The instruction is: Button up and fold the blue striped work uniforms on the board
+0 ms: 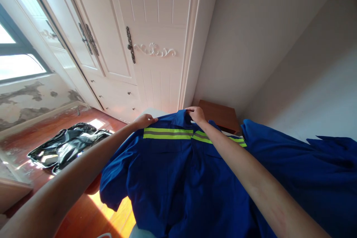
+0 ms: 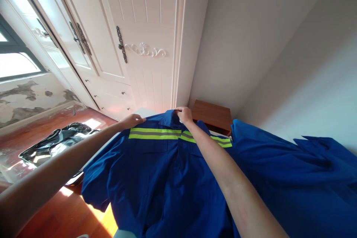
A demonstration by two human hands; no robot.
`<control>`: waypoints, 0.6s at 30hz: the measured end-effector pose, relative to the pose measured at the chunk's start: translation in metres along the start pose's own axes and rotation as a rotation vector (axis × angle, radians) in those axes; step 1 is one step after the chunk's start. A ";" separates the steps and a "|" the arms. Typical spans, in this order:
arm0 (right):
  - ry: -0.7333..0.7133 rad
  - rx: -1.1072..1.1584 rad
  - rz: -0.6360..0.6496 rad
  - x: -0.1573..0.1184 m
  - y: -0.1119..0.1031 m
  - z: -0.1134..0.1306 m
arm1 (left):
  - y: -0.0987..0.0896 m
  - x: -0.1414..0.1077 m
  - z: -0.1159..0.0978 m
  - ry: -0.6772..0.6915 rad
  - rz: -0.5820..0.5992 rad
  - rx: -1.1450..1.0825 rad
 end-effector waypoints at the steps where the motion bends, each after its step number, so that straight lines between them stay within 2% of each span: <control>1: 0.007 -0.019 0.009 -0.004 0.005 -0.003 | 0.001 0.000 0.005 -0.024 0.005 0.040; 3: 0.013 -0.061 0.043 -0.012 0.012 -0.010 | 0.003 0.000 0.015 -0.051 0.014 0.095; 5: 0.013 -0.118 0.075 -0.019 0.010 -0.016 | 0.005 -0.001 0.024 -0.071 0.022 0.132; 8: 0.020 -0.234 0.120 -0.021 -0.009 -0.028 | 0.003 -0.003 0.031 -0.088 0.000 0.159; 10: 0.044 -0.314 0.157 -0.018 -0.025 -0.038 | 0.000 -0.001 0.026 -0.081 -0.047 0.162; 14: 0.153 -0.447 0.218 -0.013 -0.051 -0.062 | 0.007 0.011 -0.016 0.009 -0.155 0.009; 18: 0.288 -0.489 0.266 -0.019 -0.063 -0.081 | 0.041 0.034 -0.064 0.030 -0.123 -0.227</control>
Point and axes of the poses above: each hand's wrist, its own x-axis towards the middle knuckle, its own y-axis out of the palm, z = x × y, the point moved 9 cm from there along x, towards the middle knuckle, and after that the axes turned 11 degrees about -z, right-handed, at the moved point
